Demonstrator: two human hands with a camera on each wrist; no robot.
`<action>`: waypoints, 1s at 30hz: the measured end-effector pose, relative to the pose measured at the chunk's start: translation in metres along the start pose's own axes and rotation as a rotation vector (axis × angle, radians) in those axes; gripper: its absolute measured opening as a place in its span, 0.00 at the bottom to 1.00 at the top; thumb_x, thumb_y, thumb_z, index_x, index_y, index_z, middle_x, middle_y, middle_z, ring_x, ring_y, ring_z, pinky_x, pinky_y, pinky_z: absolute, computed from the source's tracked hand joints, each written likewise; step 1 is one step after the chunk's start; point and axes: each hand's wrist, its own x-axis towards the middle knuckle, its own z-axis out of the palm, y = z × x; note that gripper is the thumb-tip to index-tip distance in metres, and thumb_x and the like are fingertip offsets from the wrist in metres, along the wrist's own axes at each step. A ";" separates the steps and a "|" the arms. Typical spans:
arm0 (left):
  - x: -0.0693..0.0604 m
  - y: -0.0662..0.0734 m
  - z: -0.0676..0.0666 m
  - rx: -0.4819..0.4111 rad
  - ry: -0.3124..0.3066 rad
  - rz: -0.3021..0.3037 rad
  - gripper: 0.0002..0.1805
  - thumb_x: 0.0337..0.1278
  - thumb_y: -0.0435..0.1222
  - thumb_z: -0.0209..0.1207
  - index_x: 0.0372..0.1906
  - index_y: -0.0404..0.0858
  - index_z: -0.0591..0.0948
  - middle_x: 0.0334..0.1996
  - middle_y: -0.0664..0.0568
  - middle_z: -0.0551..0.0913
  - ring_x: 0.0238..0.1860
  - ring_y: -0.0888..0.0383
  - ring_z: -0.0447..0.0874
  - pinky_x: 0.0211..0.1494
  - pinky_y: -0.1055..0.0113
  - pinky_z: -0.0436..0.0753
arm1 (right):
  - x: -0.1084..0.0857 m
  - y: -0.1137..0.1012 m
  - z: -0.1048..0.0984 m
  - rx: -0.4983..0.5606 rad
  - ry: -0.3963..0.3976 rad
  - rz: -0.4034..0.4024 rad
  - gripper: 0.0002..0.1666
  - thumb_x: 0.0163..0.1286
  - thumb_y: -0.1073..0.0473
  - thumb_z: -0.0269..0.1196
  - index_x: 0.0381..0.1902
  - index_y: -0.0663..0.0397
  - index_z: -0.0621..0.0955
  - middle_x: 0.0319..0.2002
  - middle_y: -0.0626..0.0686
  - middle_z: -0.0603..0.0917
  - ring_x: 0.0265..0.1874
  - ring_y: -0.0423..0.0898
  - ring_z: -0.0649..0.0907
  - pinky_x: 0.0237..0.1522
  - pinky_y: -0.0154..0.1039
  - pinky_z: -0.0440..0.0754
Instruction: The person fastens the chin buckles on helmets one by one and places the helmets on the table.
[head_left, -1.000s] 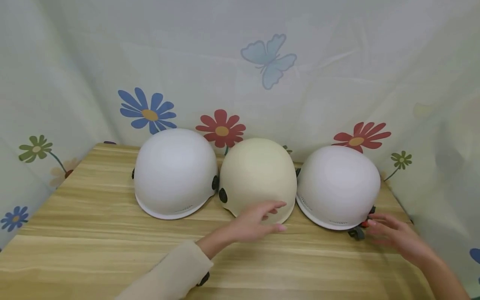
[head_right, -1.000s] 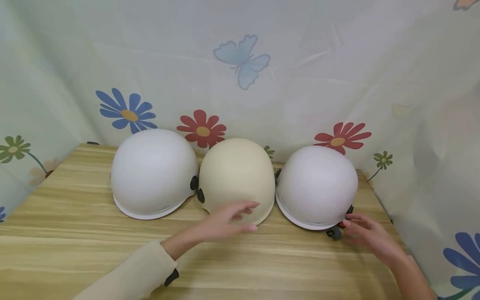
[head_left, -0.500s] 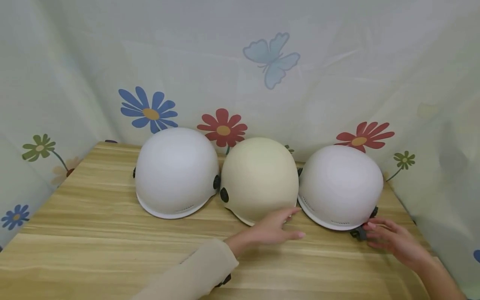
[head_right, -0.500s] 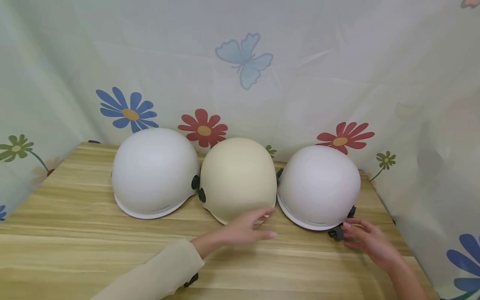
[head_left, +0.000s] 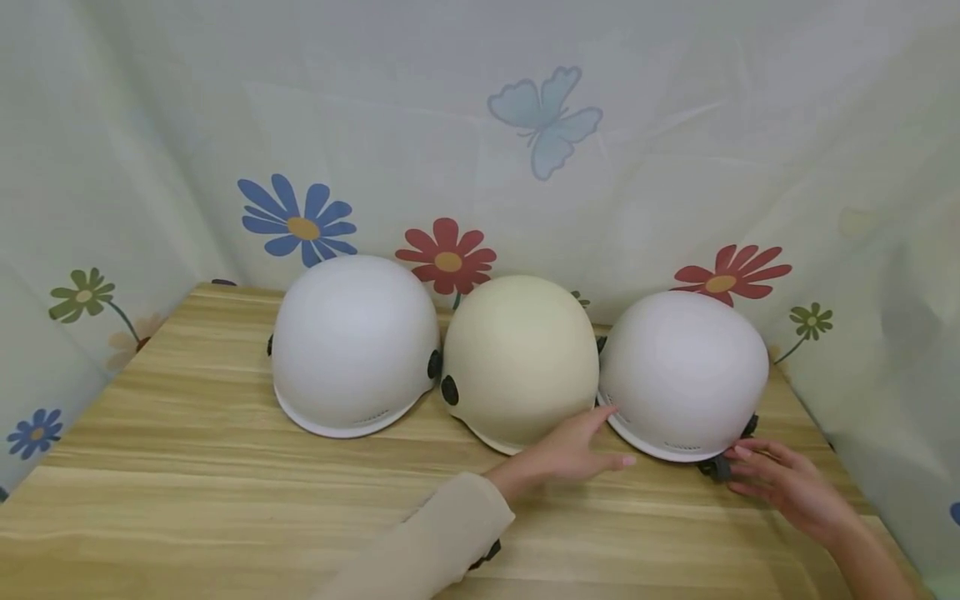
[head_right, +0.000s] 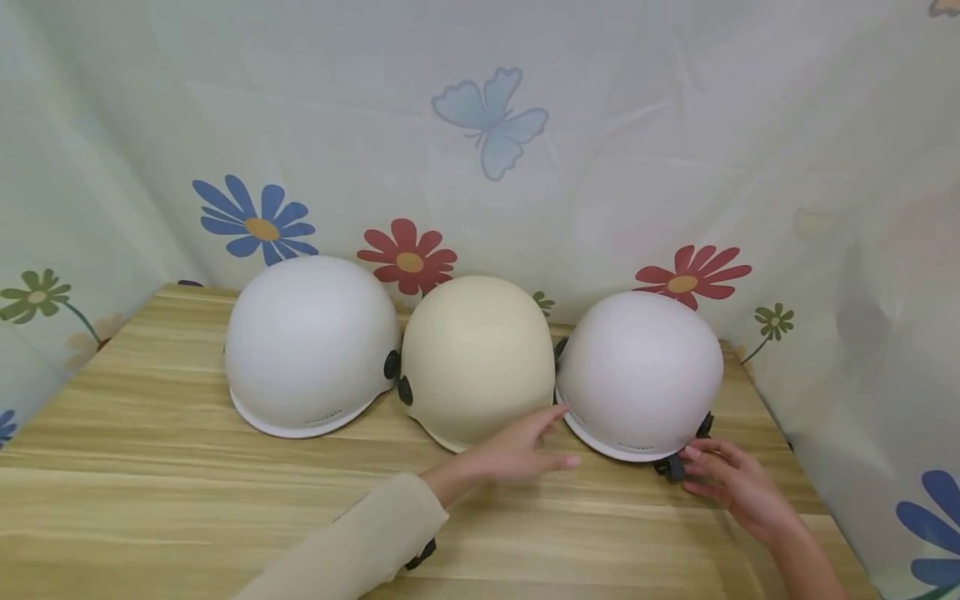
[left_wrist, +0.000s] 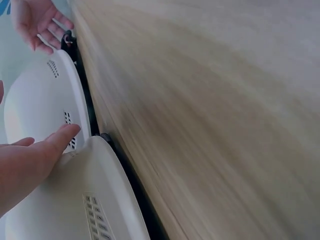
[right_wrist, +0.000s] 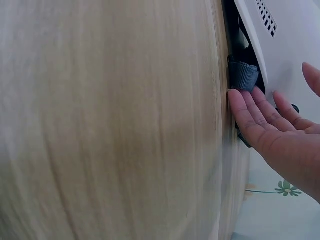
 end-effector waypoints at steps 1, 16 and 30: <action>0.002 0.000 0.001 -0.004 -0.002 -0.006 0.41 0.54 0.50 0.60 0.69 0.43 0.57 0.64 0.51 0.64 0.61 0.57 0.66 0.60 0.67 0.66 | 0.000 0.000 0.000 0.002 0.002 -0.003 0.11 0.72 0.66 0.47 0.43 0.52 0.77 0.42 0.46 0.78 0.40 0.43 0.80 0.44 0.42 0.79; 0.015 -0.002 0.015 -0.064 0.026 -0.066 0.42 0.52 0.48 0.62 0.69 0.42 0.56 0.68 0.52 0.58 0.67 0.57 0.53 0.66 0.66 0.57 | 0.001 0.004 0.006 0.055 -0.040 -0.053 0.12 0.71 0.68 0.46 0.42 0.54 0.77 0.42 0.48 0.76 0.41 0.43 0.79 0.45 0.44 0.79; 0.022 -0.002 0.012 -0.081 0.021 0.133 0.48 0.54 0.47 0.61 0.72 0.44 0.45 0.71 0.55 0.39 0.69 0.64 0.35 0.68 0.66 0.45 | 0.000 0.006 0.003 0.151 -0.130 -0.092 0.18 0.71 0.72 0.42 0.48 0.55 0.76 0.46 0.51 0.77 0.44 0.45 0.79 0.48 0.45 0.77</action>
